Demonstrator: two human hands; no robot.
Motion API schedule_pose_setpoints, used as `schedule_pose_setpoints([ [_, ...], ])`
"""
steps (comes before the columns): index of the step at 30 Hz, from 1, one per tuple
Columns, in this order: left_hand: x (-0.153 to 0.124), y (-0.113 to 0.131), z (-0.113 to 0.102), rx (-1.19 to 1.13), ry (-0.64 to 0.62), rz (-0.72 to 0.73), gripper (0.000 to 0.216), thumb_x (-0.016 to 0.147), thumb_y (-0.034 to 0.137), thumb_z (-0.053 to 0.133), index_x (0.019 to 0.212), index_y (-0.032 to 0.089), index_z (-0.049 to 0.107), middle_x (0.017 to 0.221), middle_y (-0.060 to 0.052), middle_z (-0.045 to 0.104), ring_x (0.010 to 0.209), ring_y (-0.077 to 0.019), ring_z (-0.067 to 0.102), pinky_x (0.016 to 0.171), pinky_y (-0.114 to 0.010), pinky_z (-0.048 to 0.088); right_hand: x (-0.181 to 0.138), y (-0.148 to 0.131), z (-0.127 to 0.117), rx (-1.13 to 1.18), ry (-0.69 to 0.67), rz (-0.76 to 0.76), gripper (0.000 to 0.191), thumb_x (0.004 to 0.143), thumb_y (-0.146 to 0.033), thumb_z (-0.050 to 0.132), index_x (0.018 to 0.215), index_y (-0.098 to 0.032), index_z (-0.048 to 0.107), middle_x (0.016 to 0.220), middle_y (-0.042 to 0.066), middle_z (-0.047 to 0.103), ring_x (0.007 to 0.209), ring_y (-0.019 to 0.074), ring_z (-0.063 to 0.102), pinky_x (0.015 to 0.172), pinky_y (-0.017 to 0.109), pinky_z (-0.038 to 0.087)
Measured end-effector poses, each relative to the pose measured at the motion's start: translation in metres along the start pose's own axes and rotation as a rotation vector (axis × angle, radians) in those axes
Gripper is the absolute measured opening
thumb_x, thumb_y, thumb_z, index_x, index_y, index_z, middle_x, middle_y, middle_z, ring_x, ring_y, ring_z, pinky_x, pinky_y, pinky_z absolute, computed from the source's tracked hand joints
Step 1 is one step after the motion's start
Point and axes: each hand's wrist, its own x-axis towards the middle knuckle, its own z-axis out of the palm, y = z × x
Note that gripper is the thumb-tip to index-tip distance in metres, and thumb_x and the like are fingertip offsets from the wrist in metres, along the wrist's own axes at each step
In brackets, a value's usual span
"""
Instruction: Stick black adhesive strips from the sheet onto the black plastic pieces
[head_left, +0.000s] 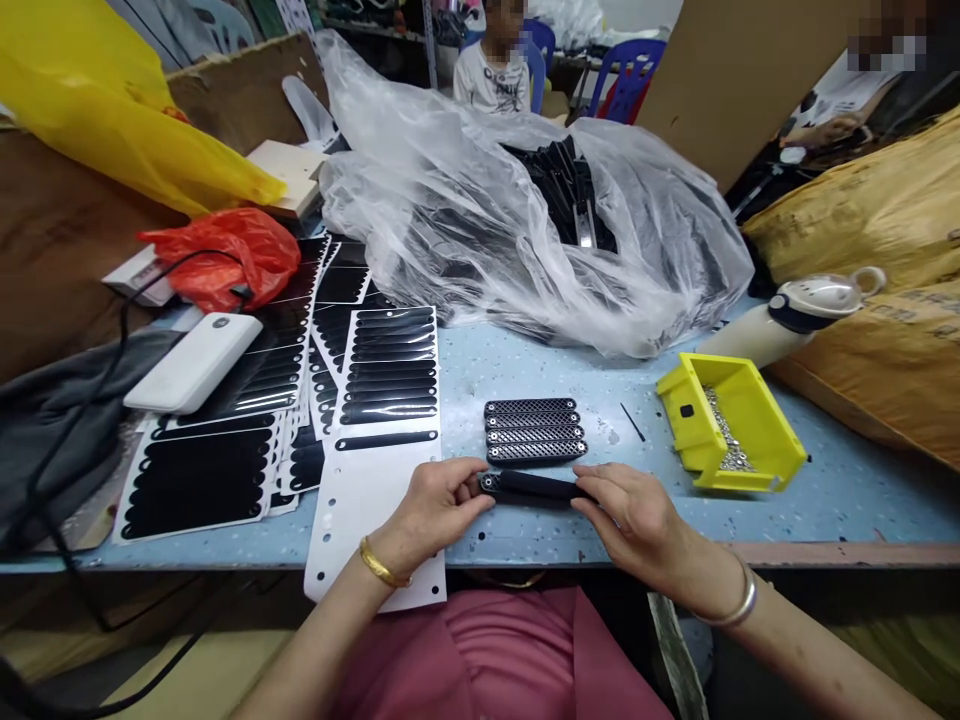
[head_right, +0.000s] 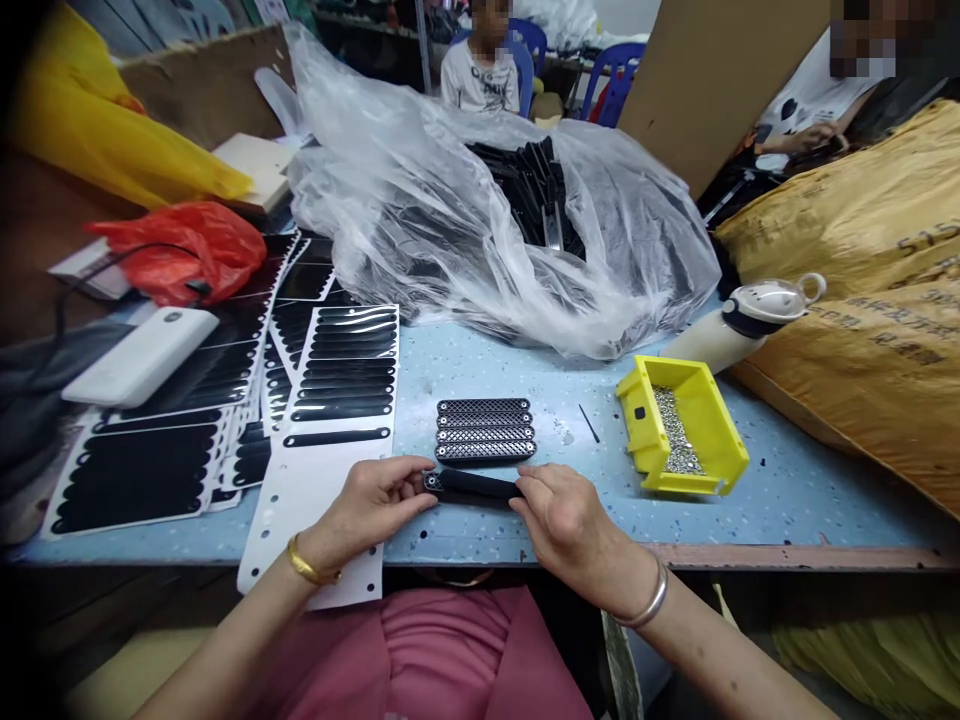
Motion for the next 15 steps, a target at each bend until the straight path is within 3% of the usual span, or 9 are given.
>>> schedule_pose_setpoints([
  [6,-0.0037,-0.0065,0.0056,-0.222,-0.04,-0.204,0.026,0.067,0.02,0.07,0.092,0.017,0.074,0.062,0.001,0.062,0.043,-0.0108,0.059,0.041,-0.02,0.042,-0.0006,-0.0012,0.0086,-0.033,-0.069,-0.017,0.019,0.09,-0.011,0.054,0.105,-0.013,0.066,0.102,0.015,0.071,0.092,0.0258,0.068,0.079,0.041,0.058],
  [15,-0.0013,-0.0014,0.0046,-0.275,-0.026,-0.242,0.022,0.063,0.018,0.071,0.085,0.015,0.073,0.059,0.001,0.061,0.04,-0.0104,0.059,0.039,-0.018,0.043,0.0085,-0.0057,0.0078,-0.061,-0.136,-0.033,0.016,0.09,-0.01,0.053,0.099,-0.011,0.066,0.1,0.016,0.071,0.089,0.0257,0.067,0.078,0.041,0.057],
])
